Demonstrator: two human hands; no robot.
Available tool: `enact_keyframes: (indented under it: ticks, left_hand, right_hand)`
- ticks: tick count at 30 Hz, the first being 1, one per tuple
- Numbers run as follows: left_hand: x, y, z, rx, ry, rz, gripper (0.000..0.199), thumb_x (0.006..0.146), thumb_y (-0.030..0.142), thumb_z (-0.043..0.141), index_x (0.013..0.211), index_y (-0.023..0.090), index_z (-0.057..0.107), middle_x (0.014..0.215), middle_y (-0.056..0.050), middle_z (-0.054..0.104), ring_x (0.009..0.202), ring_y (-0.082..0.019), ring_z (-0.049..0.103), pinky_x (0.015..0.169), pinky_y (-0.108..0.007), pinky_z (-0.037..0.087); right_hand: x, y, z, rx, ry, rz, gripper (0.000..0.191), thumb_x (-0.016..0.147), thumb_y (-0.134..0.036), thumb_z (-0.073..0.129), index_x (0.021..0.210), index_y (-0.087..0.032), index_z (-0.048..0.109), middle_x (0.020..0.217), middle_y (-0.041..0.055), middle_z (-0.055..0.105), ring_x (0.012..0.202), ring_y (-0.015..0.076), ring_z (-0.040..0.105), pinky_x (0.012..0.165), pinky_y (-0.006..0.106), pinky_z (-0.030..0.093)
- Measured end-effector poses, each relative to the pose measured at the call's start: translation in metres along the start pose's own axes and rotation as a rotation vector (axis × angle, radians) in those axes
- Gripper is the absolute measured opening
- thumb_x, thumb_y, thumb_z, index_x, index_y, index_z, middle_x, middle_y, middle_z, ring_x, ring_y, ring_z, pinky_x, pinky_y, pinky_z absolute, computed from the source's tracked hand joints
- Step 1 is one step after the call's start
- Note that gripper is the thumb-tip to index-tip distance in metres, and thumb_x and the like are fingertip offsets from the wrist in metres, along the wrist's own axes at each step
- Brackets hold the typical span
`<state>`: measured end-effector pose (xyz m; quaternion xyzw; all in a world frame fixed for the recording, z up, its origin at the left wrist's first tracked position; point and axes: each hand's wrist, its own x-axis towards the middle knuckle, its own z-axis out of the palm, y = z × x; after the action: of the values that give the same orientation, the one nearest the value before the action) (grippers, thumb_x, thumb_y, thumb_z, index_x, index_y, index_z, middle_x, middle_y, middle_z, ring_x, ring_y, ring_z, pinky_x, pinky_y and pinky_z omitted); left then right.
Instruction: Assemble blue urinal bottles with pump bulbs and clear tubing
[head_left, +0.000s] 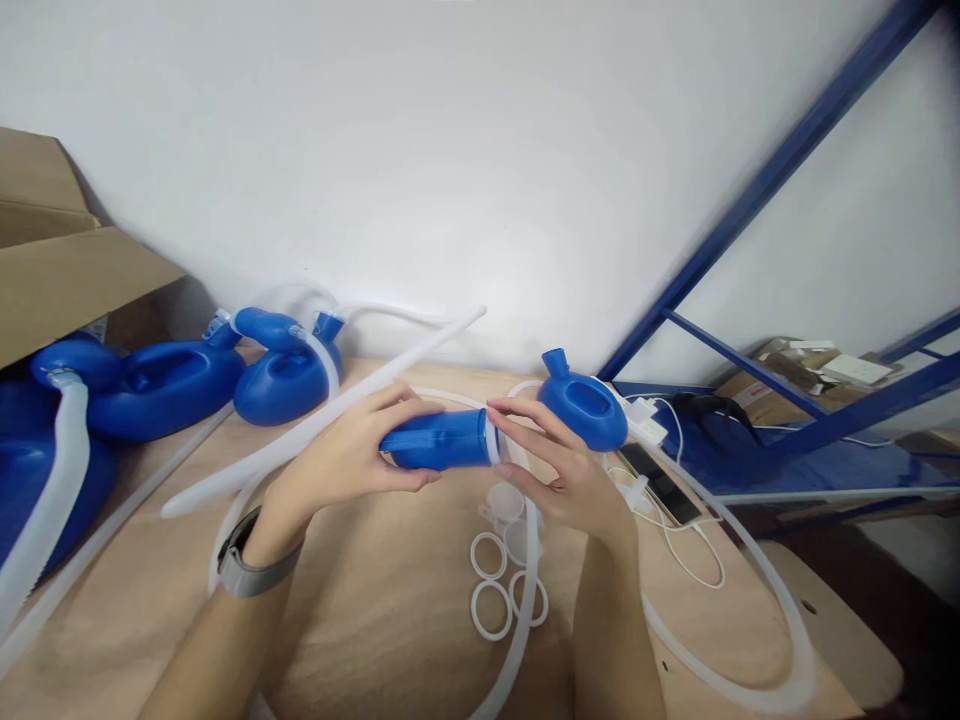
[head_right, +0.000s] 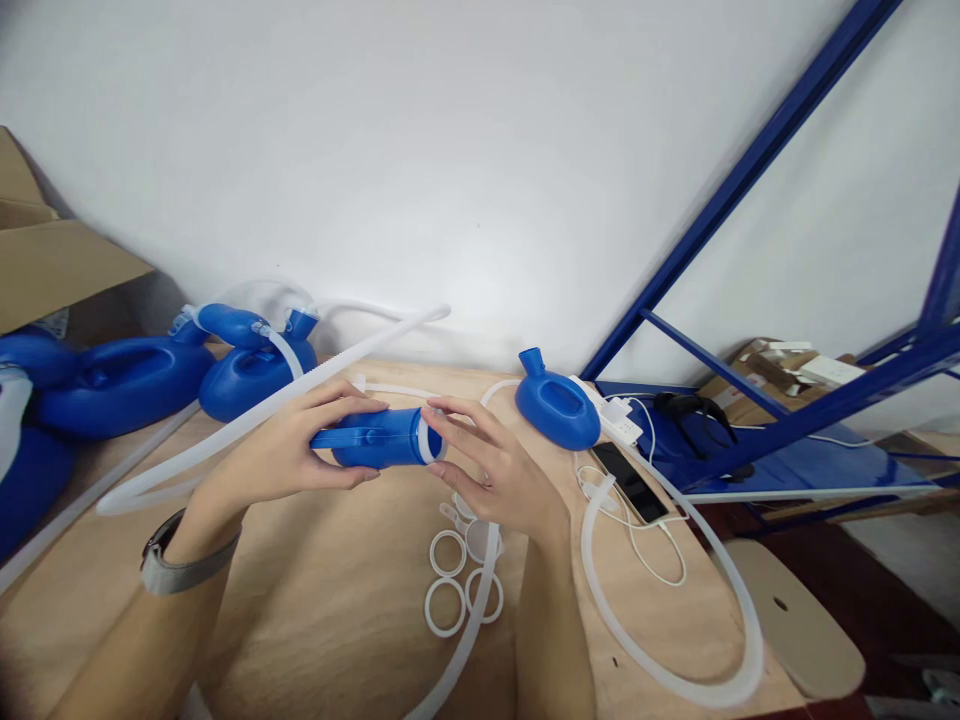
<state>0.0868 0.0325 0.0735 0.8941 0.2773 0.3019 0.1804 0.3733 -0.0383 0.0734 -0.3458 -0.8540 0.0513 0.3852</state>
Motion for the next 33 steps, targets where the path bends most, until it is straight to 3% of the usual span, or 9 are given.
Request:
enact_keyframes:
  ticks: [14,21,33]
  left_hand:
    - [0.002,0.001,0.003,0.007,0.005,0.007,0.056,0.083,0.043,0.083,0.133,0.022,0.069,0.126,-0.010,0.070,0.113,-0.029,0.070,0.095,-0.040,0.060]
    - [0.002,0.002,0.003,0.003,0.019,0.024,0.056,0.082,0.039,0.084,0.134,0.025,0.070,0.123,-0.008,0.071,0.112,-0.029,0.071,0.095,-0.039,0.061]
    - [0.003,0.003,0.015,0.108,0.147,0.134,0.052,0.080,0.033,0.084,0.128,0.018,0.070,0.114,-0.010,0.071,0.103,-0.029,0.071,0.087,-0.039,0.060]
  right_hand:
    - [0.002,-0.001,0.000,0.040,0.004,-0.048,0.066,0.101,-0.017,0.068,0.160,-0.038,0.048,0.148,0.0117,0.062,0.136,0.0260,0.064,0.112,0.045,0.060]
    - [0.002,-0.002,0.000,0.035,0.022,0.000,0.063,0.101,-0.021,0.070,0.158,-0.039,0.051,0.144,0.0102,0.065,0.133,0.0261,0.066,0.113,0.046,0.059]
    - [0.000,0.005,0.003,0.071,0.051,-0.001,0.065,0.098,-0.020,0.073,0.157,-0.039,0.053,0.141,0.0106,0.065,0.131,0.0255,0.067,0.109,0.044,0.061]
